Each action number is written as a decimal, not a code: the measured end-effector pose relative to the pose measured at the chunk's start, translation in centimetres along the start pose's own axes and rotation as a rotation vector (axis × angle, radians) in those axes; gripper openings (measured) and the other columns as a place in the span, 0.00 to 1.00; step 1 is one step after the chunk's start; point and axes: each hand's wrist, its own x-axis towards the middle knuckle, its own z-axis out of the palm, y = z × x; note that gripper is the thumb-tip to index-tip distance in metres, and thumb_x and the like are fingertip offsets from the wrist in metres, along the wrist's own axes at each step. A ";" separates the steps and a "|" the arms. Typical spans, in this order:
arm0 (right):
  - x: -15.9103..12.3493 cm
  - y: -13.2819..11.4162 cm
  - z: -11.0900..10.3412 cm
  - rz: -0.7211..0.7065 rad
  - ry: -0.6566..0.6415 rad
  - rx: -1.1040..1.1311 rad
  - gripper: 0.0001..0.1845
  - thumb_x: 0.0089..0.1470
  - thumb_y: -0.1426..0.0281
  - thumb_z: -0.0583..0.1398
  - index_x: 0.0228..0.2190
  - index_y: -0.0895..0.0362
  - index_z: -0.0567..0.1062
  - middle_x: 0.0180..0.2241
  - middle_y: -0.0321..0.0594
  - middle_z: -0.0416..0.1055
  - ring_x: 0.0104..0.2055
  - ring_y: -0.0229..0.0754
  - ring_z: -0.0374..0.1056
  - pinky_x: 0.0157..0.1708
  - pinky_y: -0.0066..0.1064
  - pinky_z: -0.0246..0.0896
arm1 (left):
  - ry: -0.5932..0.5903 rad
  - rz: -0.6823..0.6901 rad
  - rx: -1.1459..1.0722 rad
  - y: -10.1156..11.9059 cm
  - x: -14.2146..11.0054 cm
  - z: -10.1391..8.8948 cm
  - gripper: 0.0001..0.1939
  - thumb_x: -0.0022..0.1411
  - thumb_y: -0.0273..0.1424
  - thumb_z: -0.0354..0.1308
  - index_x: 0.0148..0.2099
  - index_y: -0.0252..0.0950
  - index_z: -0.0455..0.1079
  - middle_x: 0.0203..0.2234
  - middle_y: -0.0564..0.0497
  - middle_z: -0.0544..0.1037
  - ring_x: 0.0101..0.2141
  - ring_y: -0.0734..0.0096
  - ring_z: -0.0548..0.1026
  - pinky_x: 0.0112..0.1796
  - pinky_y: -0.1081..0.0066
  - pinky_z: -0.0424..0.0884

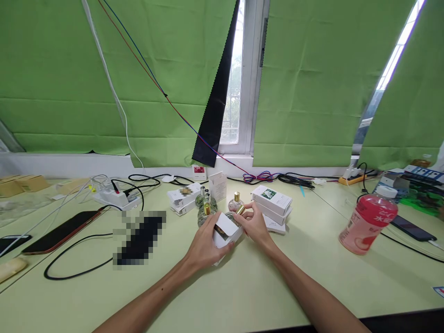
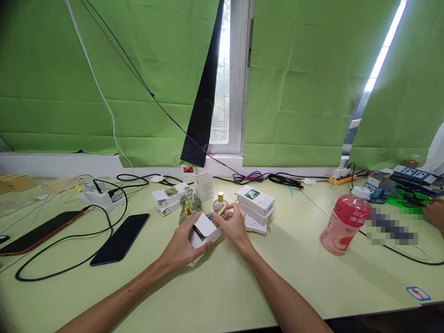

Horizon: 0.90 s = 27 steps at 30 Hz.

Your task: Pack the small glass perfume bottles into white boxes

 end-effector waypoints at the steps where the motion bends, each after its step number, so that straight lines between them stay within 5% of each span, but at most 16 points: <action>1: 0.0 0.1 0.0 -0.002 0.002 -0.002 0.27 0.43 0.53 0.68 0.37 0.52 0.62 0.18 0.27 0.68 0.16 0.38 0.62 0.16 0.25 0.51 | -0.002 -0.001 -0.001 0.0 0.0 0.0 0.42 0.52 0.41 0.67 0.66 0.38 0.58 0.60 0.39 0.69 0.58 0.46 0.69 0.55 0.51 0.68; 27: -0.2 -0.1 0.2 -0.092 0.014 -0.114 0.22 0.44 0.58 0.67 0.36 0.52 0.63 0.22 0.32 0.72 0.27 0.45 0.71 0.26 0.31 0.63 | 0.013 0.000 -0.013 0.0 0.0 0.0 0.42 0.50 0.39 0.68 0.65 0.40 0.59 0.59 0.40 0.70 0.57 0.47 0.70 0.54 0.53 0.69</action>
